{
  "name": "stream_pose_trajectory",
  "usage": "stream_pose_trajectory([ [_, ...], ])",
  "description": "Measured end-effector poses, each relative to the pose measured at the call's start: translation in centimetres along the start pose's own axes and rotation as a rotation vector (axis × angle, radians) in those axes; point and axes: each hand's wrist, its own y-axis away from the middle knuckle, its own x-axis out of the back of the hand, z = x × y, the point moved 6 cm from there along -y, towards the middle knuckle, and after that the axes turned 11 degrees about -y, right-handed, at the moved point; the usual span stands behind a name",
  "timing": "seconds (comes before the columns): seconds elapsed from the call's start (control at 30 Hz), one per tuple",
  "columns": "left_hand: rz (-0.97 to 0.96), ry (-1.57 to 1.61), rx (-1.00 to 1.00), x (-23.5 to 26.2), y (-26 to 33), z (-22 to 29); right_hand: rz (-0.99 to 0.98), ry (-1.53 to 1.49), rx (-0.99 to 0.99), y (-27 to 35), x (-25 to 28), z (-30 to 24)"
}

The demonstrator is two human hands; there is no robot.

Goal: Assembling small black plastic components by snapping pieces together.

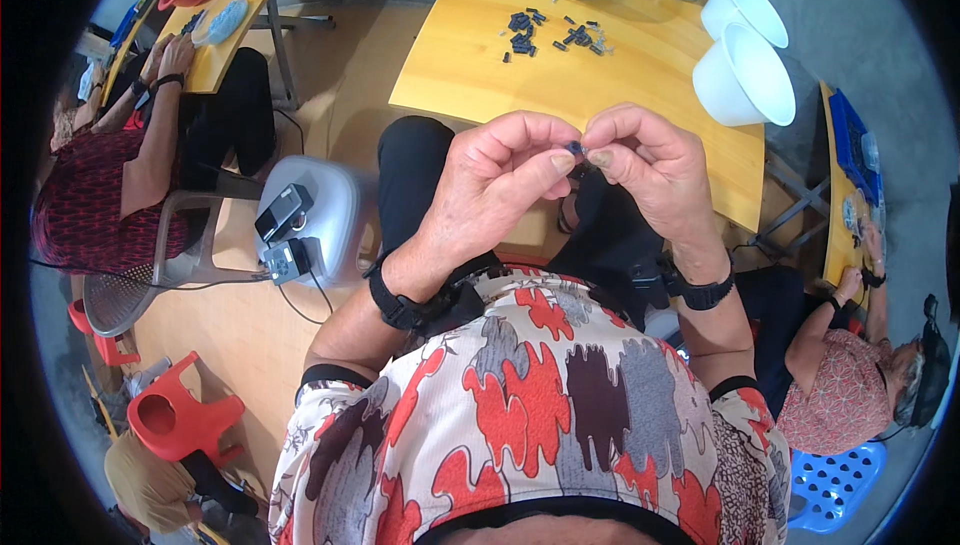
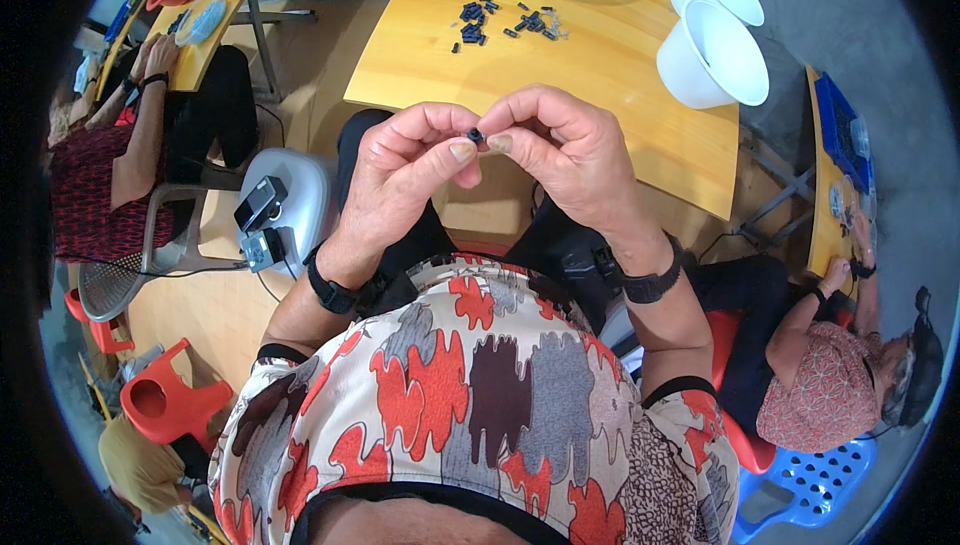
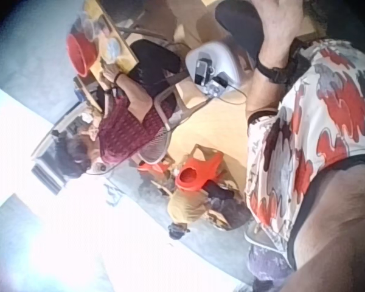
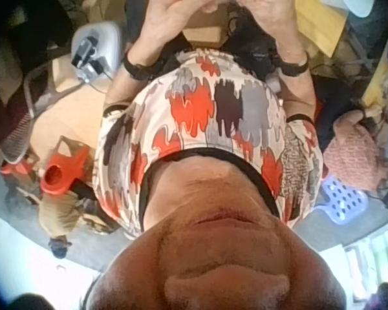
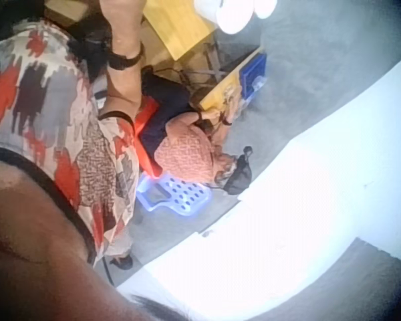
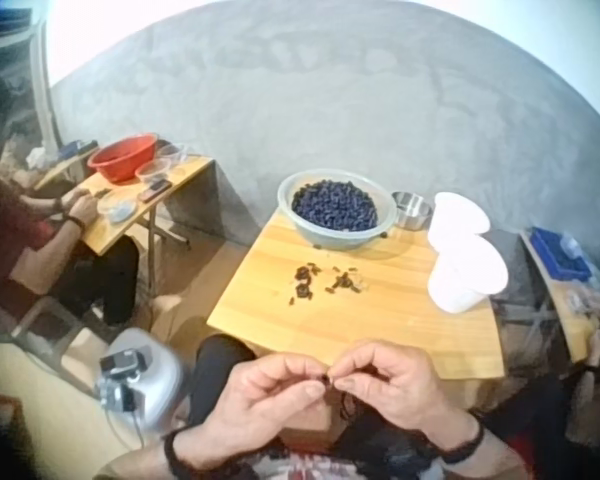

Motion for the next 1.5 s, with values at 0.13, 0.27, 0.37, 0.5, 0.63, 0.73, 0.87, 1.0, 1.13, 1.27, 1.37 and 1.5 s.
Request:
stream_pose_trajectory([
  [0.13, -0.006, 0.028, -0.003, 0.2, 0.2, -0.2, -0.021, 0.184, 0.065, -0.3, -0.3, -0.9],
  [0.27, -0.013, 0.02, -0.008, 0.3, 0.4, -0.3, -0.064, 0.266, 0.103, -0.6, -0.8, -1.5],
  [0.37, -0.007, 0.002, -0.022, 0.4, 0.5, -0.3, -0.1, 0.406, 0.122, -0.8, -1.4, -2.2],
  [0.5, 0.013, -0.049, -0.022, 0.5, 0.5, 0.0, -0.137, 0.555, 0.089, -1.3, -1.9, -2.7],
  [0.63, 0.02, -0.039, -0.014, 0.7, 0.6, -0.2, -0.22, 0.645, 0.122, -1.9, -2.6, -3.2],
  [0.73, 0.02, -0.005, -0.011, 0.9, 0.6, -0.5, -0.212, 0.603, 0.028, -2.2, -2.7, -3.3],
  [0.87, 0.032, 0.05, -0.019, 1.0, 0.6, -0.6, -0.265, 0.626, -0.013, -2.5, -2.8, -3.0],
  [1.0, 0.042, 0.037, -0.016, 1.4, 0.5, -0.7, -0.291, 0.67, -0.039, -3.0, -3.0, -2.7],
  [1.13, 0.07, 0.082, -0.041, 1.8, 0.4, -0.4, -0.185, 0.499, -0.081, -3.1, -2.7, -2.2],
  [1.27, 0.069, 0.162, 0.017, 1.9, 0.3, -0.8, -0.037, 0.334, -0.01, -2.3, -2.2, -1.4],
  [1.37, 0.063, 0.219, 0.053, 2.1, 0.2, -1.2, 0.016, 0.297, 0.102, -1.8, -2.1, -0.5],
  [1.5, 0.059, 0.246, 0.06, 1.9, 0.2, -1.1, 0.049, 0.254, 0.126, -1.7, -2.0, -0.2],
])
